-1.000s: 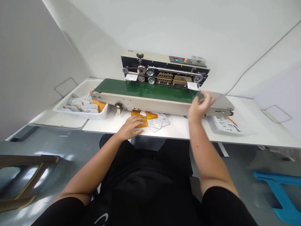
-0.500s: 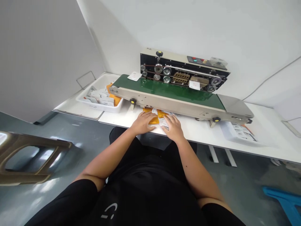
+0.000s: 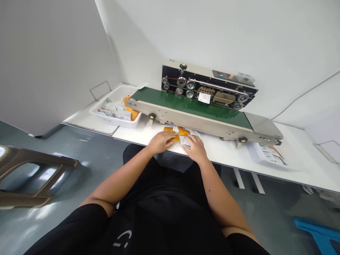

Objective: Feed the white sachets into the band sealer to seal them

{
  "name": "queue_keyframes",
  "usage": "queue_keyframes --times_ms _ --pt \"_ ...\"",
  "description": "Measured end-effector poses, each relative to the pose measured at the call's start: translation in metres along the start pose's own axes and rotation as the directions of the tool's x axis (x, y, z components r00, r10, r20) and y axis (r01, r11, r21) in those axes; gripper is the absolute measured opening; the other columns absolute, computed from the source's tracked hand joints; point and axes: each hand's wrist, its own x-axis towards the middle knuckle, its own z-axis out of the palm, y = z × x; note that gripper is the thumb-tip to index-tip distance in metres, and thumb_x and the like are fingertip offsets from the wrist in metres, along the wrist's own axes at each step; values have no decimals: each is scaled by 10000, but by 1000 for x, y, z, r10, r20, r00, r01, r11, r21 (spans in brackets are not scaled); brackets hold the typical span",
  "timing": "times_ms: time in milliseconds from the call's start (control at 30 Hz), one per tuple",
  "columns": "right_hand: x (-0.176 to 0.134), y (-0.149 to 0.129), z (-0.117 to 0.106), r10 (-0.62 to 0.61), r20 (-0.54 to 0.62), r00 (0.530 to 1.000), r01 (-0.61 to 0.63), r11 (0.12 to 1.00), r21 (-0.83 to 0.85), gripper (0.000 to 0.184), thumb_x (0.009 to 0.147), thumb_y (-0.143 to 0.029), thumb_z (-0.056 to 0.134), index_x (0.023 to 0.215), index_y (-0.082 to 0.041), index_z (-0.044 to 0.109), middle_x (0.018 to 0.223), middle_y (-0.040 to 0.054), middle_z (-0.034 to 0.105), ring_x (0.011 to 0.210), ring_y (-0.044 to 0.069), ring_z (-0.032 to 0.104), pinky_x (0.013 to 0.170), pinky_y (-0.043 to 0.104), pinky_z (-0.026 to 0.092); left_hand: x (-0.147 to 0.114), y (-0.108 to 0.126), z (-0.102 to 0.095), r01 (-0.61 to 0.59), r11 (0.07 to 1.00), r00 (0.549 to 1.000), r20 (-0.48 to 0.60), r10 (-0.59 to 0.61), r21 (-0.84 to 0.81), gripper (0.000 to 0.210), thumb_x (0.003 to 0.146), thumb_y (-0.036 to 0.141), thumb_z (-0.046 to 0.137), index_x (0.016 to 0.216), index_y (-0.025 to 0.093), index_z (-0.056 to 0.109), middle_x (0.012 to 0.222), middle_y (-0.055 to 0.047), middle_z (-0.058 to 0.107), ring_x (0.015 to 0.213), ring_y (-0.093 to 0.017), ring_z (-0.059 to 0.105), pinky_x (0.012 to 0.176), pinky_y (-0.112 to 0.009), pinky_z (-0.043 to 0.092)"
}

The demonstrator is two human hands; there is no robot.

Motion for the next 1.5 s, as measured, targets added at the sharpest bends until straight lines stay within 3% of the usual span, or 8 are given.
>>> queue_keyframes --times_ms 200,433,633,767,867,1267,1400,1500 --pt "-1 1 1 -4 -15 1000 4 1000 4 566 1020 -535 549 1489 -232 641 1546 120 595 1435 363 516 1212 588 422 -5 -4 4 -46 996 992 -120 36 -81 292 1074 271 538 1276 221 743 1305 -107 779 1235 -264 731 1097 -476 584" --pt "-2 -2 -2 -24 -30 999 25 1000 18 596 1014 -518 556 1531 -223 592 1554 121 589 1476 371 483 1227 600 410 -5 -4 -4 103 985 967 -219 -132 -141 334 1113 338 451 1264 213 722 1232 -124 775 1177 -273 710 1063 -488 555" --pt "-2 -5 -4 -6 -24 1000 6 1000 12 581 1022 -522 536 1521 -233 606 1544 112 596 1457 369 493 1233 603 401 -8 -6 -9 278 918 845 -381 -374 -284 366 1117 444 430 1216 199 682 1142 -109 750 1074 -258 700 974 -414 559" --pt "-3 -6 -5 1 -11 1000 -1 1000 5 589 1028 -529 524 1516 -210 611 1553 118 588 1461 365 484 1243 592 397 -10 -13 -8 353 799 765 -341 -546 -487 375 1109 520 441 1203 213 635 895 -39 696 781 -197 681 740 -325 554" --pt "-3 -6 -5 4 -16 1000 -4 1000 4 590 1031 -531 520 1513 -204 613 1554 120 587 1461 367 480 1243 596 397 -8 -18 -6 341 739 745 -311 -590 -581 369 1103 547 455 1200 223 602 836 -10 649 652 -162 630 650 -300 529" --pt "-3 -5 -5 -10 -21 1000 10 1000 9 571 1031 -532 520 1516 -245 612 1532 111 601 1451 366 489 1220 608 416 -6 -26 3 302 691 768 -262 -585 -657 406 1083 590 458 1275 237 516 1155 -83 702 794 -184 728 716 -347 626" --pt "-4 -6 -5 -25 -77 997 29 998 47 563 1017 -527 553 1492 -236 633 1502 114 627 1435 366 505 1224 608 414 -4 -23 2 243 670 830 -207 -518 -701 417 1068 588 488 1288 234 481 1285 -115 682 1016 -227 750 799 -370 642" --pt "-3 -13 -7 -12 -142 990 30 992 121 555 1007 -517 576 1483 -237 636 1436 122 670 1375 359 556 1200 603 441 -6 -18 -3 244 705 897 -122 -425 -666 354 1060 519 538 1266 234 495 1173 -92 734 1054 -239 747 894 -387 617"
